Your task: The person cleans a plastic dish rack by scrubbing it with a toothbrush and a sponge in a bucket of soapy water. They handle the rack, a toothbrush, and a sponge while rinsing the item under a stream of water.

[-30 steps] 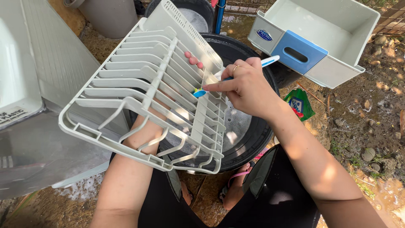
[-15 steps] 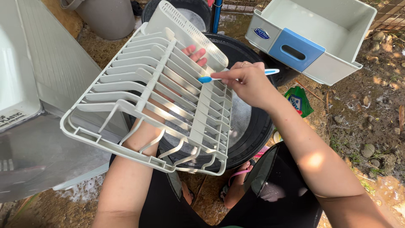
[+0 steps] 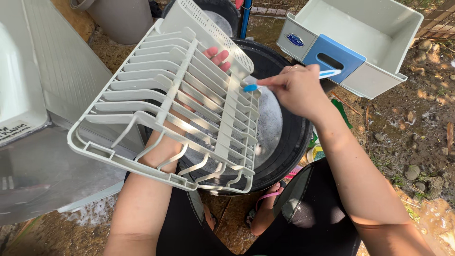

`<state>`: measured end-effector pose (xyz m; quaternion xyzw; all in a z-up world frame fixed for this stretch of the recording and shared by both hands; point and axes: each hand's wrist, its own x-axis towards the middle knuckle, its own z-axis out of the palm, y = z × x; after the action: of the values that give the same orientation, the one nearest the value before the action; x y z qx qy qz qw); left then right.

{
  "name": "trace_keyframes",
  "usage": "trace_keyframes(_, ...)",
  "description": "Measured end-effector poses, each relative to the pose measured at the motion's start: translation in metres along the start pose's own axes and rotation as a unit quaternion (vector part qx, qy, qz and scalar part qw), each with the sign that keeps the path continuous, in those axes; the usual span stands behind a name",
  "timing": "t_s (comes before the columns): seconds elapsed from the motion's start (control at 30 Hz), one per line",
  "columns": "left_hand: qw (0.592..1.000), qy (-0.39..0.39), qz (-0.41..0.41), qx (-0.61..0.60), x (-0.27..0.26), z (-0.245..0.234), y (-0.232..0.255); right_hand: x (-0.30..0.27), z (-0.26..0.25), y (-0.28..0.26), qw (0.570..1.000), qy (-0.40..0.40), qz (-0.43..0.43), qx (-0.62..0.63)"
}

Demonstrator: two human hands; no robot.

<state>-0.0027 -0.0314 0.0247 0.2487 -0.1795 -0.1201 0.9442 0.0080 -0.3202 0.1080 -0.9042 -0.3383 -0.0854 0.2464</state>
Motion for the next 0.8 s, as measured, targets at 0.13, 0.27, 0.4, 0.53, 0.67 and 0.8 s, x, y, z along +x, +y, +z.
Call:
trace_keyframes(0.13,1.0,-0.015,0.015,-0.007,-0.005,-0.008,0.01,0.0,-0.007,0.008,0.995,0.035,0.066,0.069)
trace_keyframes(0.27,0.999,-0.007,0.051,0.0,-0.019,0.013,0.01,0.002,0.001,-0.012,0.969,0.01,-0.047,0.241)
trace_keyframes(0.4,0.996,0.053,0.076,0.006,-0.023,0.027,0.006,-0.005,0.011,-0.048,0.972,-0.031,-0.08,0.217)
trace_keyframes(0.53,0.995,0.012,0.083,-0.061,-0.019,0.013,0.008,-0.005,0.011,-0.051,0.983,-0.019,-0.087,0.163)
trace_keyframes(0.67,0.99,-0.073,0.094,-0.073,-0.005,-0.007,0.01,-0.003,0.004,-0.028,0.987,0.026,-0.059,0.147)
trace_keyframes(0.8,0.993,-0.023,0.096,-0.065,-0.007,-0.016,0.014,-0.007,-0.01,0.003,0.976,0.045,0.014,0.211)
